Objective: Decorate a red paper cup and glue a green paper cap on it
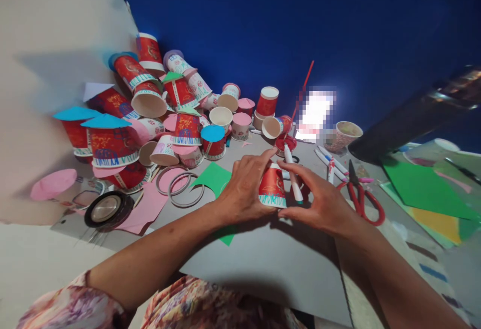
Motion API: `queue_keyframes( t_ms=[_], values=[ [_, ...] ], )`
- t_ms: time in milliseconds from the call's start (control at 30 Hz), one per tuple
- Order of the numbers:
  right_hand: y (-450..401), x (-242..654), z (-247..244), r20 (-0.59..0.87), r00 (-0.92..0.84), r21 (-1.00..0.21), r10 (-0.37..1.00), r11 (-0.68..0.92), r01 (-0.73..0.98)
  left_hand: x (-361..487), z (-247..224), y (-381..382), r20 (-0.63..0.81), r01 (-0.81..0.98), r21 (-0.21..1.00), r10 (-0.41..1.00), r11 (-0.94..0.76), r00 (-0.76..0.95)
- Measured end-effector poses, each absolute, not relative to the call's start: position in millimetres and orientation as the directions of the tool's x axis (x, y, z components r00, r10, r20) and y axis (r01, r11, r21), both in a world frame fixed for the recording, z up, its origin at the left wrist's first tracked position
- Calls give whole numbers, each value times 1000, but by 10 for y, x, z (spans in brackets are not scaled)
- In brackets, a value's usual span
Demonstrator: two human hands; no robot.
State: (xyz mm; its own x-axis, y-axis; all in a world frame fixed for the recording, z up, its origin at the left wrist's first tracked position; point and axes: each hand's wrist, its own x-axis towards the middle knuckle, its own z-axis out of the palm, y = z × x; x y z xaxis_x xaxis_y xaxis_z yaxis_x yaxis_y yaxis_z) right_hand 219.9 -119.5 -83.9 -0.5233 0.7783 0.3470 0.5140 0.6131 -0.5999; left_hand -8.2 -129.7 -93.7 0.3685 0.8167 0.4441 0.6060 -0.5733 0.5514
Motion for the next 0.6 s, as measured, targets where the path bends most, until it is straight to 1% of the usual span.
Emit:
queue_keyframes(
  t_ms=[67, 133, 167, 267, 367, 433, 500, 533, 600],
  values=[
    [-1190, 2195, -825, 360, -524, -590, 772, 623, 513, -113, -916, -1277, 459, 552, 567, 791, -612, 405],
    [-1175, 2212, -806, 349, -494, -635, 797, 588, 501, -153, -866, -1256, 450, 485, 617, 784, -619, 428],
    [-1165, 2227, -798, 338, -471, -673, 815, 559, 484, -176, -835, -1245, 427, 449, 665, 797, -596, 426],
    [-1134, 2274, -792, 332, -412, -795, 849, 487, 362, -253, -751, -1214, 276, 331, 842, 867, -426, 415],
    [-1128, 2268, -804, 317, -395, -864, 862, 434, 255, -322, -728, -1198, 157, 177, 948, 873, -264, 462],
    [-1143, 2228, -808, 283, -406, -877, 869, 406, 257, -358, -752, -1197, 139, 107, 972, 875, -211, 464],
    [-1166, 2179, -812, 277, -409, -869, 870, 408, 279, -386, -797, -1199, 155, 112, 970, 901, -218, 406],
    [-1179, 2158, -816, 303, -385, -856, 872, 426, 292, -398, -821, -1198, 172, 141, 961, 915, -237, 366],
    [-1210, 2130, -832, 400, -294, -814, 868, 484, 322, -419, -866, -1192, 215, 214, 934, 928, -286, 303]
  ],
)
